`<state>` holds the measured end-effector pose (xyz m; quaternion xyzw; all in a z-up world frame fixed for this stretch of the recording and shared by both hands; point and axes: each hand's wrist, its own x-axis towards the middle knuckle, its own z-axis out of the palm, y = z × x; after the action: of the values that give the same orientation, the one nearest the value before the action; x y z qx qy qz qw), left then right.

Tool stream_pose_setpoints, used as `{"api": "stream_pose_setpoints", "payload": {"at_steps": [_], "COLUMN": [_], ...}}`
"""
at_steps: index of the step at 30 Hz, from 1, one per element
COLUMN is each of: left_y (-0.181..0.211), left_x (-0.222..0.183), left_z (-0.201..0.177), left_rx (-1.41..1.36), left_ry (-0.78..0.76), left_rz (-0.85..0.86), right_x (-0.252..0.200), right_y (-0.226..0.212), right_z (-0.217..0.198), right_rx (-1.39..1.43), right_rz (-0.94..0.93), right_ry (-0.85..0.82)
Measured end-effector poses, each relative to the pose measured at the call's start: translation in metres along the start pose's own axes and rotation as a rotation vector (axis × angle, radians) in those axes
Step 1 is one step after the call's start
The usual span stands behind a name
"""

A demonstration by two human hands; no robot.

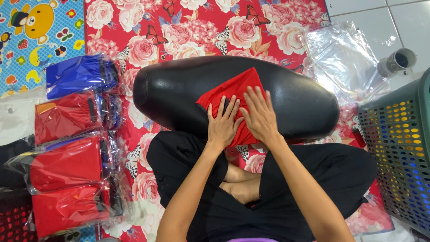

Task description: Folding a red fabric seat cover and placing it into a clear plastic packaging bag

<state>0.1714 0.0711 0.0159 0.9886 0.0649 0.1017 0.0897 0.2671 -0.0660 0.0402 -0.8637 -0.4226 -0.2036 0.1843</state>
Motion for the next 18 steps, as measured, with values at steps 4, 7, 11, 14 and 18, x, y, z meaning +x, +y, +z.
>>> {"api": "stream_pose_setpoints", "payload": {"at_steps": [4,7,11,14,18], "left_y": [-0.002,-0.005,-0.002,0.001,0.002], "left_x": [-0.004,-0.002,0.002,0.004,0.004], "left_z": [-0.003,0.006,-0.008,-0.014,-0.013], "left_rx": [-0.016,0.058,-0.049,-0.087,-0.099], "left_ry": [-0.018,-0.15,-0.146,-0.065,-0.09], "left_rz": [0.052,0.007,-0.044,-0.033,-0.048], "right_x": [0.028,0.032,0.042,0.045,0.048], "right_y": [-0.023,-0.02,0.005,0.028,0.052], "right_z": [0.021,0.048,0.051,0.048,0.039], "right_rx": [0.113,0.14,0.061,-0.036,-0.068], "right_rz": [-0.14,-0.14,-0.048,-0.014,0.084], "right_ry": [-0.002,-0.144,-0.285,-0.313,-0.417]}}
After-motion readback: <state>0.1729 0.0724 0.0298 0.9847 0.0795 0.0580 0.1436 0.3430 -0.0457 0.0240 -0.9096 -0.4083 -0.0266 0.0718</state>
